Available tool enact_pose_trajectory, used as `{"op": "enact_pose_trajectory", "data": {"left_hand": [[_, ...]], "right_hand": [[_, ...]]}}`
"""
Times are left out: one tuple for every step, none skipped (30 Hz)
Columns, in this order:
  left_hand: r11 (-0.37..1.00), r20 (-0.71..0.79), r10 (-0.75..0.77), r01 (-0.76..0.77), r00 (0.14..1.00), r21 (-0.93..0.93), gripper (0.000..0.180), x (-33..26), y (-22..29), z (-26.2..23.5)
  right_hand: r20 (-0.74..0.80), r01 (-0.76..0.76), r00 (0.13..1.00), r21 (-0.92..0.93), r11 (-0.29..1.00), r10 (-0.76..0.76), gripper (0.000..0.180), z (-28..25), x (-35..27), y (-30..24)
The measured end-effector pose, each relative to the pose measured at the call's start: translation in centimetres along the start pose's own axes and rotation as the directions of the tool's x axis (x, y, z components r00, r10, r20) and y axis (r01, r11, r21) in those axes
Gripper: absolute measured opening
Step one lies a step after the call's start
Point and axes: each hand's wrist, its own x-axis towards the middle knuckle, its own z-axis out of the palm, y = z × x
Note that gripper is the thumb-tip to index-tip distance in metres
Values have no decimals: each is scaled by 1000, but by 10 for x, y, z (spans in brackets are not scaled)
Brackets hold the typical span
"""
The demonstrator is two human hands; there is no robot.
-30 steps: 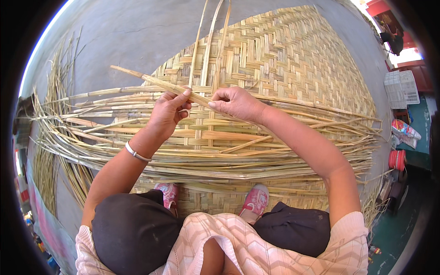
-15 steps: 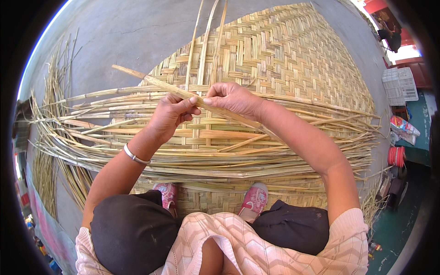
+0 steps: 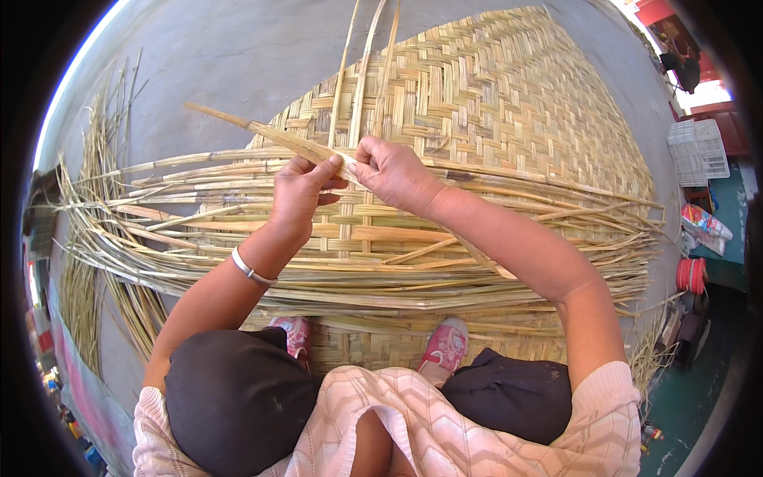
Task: The person weaves a large flat basket by hand, interlacing long dried palm strips in an over-under pattern. They repeatedly pull strips through the weave, adjust tension, and reposition the mat to continue the pattern.
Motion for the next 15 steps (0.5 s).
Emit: {"op": "enact_pose_trajectory", "data": {"left_hand": [[1000, -33, 3, -3, 999, -11, 19, 4, 0, -3], [999, -49, 20, -21, 999, -29, 19, 8, 2, -6], [999, -83, 21, -24, 996, -36, 20, 12, 2, -10], [998, -90, 38, -42, 995, -38, 20, 14, 1, -15], [998, -90, 60, -63, 994, -27, 19, 17, -1, -19], [998, -107, 65, -66, 992, -6, 18, 20, -2, -22], [997, -117, 74, -73, 990, 11, 18, 23, -4, -25], [996, -146, 93, -93, 985, 10, 17, 27, -3, -30], [993, -171, 117, -118, 978, 5, 17, 32, -2, -35], [990, -195, 141, -144, 971, 0, 16, 37, -1, -40], [988, -212, 153, -157, 965, 0, 16, 40, 0, -45], [985, -228, 166, -171, 959, 0, 16, 43, 1, -50], [983, -245, 178, -184, 953, 0, 16, 45, 1, -54], [981, -250, 190, -192, 950, 17, 16, 47, 1, -58], [980, -251, 195, -199, 948, 8, 16, 49, 1, -61]], "right_hand": [[-13, 14, 1000, -22, 1000, -15, 20, 1, 0, -3], [-1, 10, 1000, -48, 999, -10, 20, 2, -2, -5], [6, 12, 1000, -72, 997, -11, 20, 2, -4, -7], [17, 14, 1000, -95, 995, -12, 20, 2, -5, -8], [24, -1, 1000, -87, 996, 3, 20, 2, -5, -10], [34, -18, 999, -79, 997, 21, 20, 2, -5, -11], [43, -38, 998, -71, 997, 41, 20, 1, -5, -12], [49, -43, 998, -67, 997, 46, 19, 0, -5, -13], [50, -35, 998, -73, 997, 39, 19, 0, -5, -13], [51, -27, 998, -79, 996, 31, 19, -1, -6, -14], [55, -30, 998, -88, 996, 35, 19, -2, -7, -15], [62, -29, 997, -112, 993, 36, 19, -3, -9, -16], [71, -15, 997, -157, 987, 27, 19, -4, -10, -17], [79, -2, 997, -202, 979, 19, 20, -5, -12, -18], [88, 1, 996, -245, 969, 22, 20, -6, -12, -19]]}}
